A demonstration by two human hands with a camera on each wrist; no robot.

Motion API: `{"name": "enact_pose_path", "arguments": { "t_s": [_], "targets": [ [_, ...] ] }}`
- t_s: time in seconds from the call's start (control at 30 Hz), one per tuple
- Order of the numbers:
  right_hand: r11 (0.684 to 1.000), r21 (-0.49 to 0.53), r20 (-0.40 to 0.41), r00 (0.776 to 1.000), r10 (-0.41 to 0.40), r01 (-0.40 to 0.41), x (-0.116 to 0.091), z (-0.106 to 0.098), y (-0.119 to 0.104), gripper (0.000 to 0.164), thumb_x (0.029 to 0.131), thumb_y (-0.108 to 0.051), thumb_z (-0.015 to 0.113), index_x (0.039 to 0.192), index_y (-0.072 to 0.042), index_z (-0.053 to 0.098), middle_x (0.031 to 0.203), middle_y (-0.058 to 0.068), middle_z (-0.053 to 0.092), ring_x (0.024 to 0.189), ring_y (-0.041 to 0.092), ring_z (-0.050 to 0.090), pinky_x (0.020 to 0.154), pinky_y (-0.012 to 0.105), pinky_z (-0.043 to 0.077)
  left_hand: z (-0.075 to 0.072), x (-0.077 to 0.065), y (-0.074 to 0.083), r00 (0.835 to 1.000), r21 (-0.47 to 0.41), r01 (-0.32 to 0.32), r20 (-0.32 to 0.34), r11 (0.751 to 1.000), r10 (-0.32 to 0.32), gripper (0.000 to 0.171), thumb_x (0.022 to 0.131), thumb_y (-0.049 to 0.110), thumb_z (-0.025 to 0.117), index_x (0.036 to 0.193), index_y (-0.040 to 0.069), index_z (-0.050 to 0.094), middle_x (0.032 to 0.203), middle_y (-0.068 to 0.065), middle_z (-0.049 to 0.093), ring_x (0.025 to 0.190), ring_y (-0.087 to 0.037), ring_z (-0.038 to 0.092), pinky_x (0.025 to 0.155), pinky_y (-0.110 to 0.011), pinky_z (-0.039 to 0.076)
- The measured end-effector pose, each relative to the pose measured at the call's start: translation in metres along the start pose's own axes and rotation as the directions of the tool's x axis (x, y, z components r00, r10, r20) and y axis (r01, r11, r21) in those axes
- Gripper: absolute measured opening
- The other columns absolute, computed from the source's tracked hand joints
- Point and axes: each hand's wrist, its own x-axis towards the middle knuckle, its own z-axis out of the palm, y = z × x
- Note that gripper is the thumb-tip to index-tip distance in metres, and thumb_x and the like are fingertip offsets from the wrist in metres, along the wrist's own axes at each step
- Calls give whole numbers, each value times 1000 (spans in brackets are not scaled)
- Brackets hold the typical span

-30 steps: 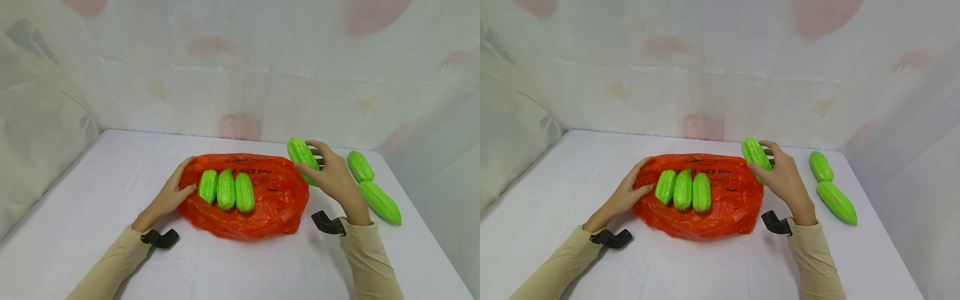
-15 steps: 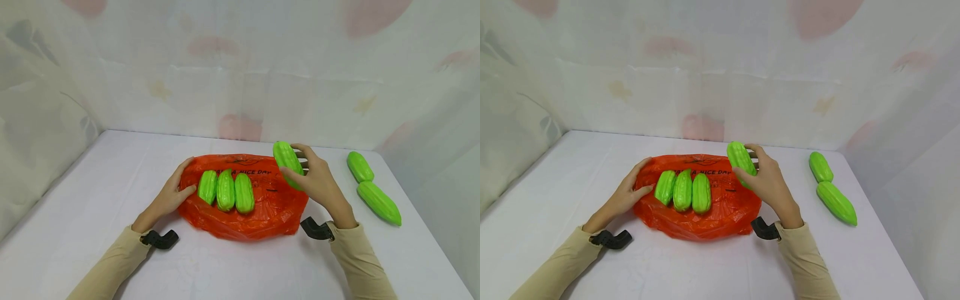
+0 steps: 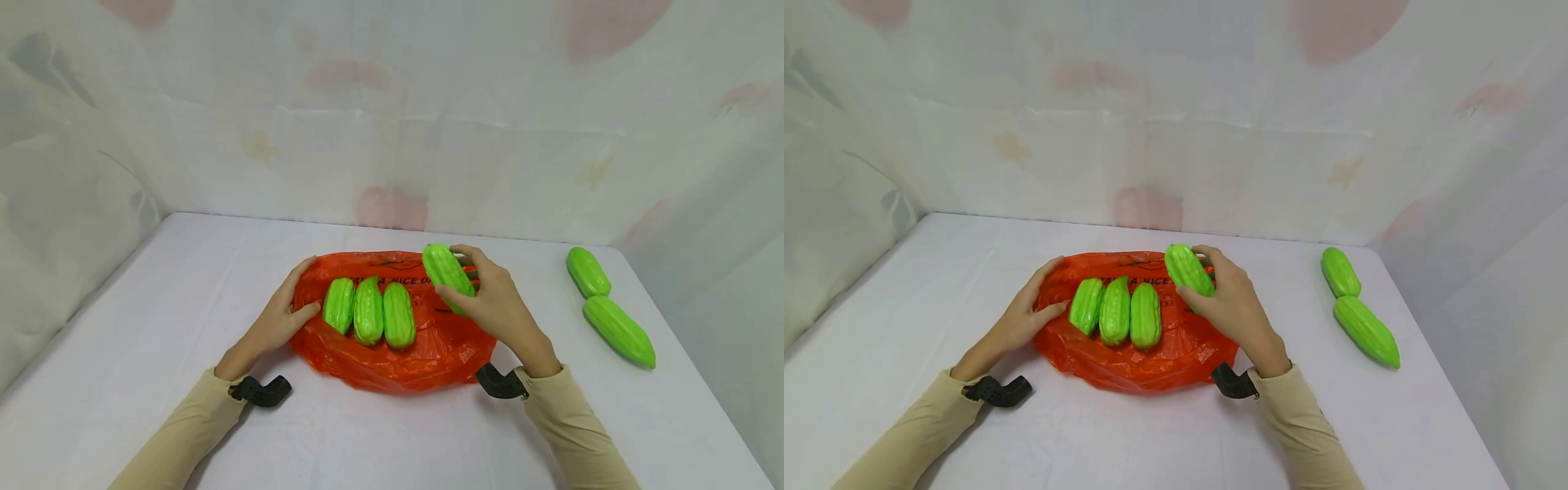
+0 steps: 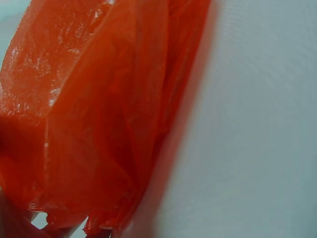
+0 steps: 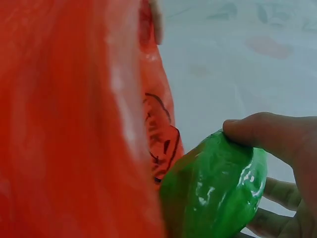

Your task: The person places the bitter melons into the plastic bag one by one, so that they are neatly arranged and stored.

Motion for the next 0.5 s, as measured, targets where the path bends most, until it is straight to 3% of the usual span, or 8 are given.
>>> {"name": "enact_pose_path", "arguments": {
  "t_s": [0.5],
  "targets": [
    [999, 31, 49, 999, 15, -17, 1, 14, -1, 66, 87, -26, 75, 143, -10, 43, 126, 12, 60, 104, 29, 67, 85, 41, 59, 0, 1, -2, 1000, 5, -7, -5, 1000, 7, 76, 91, 2, 56, 158, 15, 22, 161, -16, 29, 146, -38, 30, 115, -68, 26]
  ]
}}
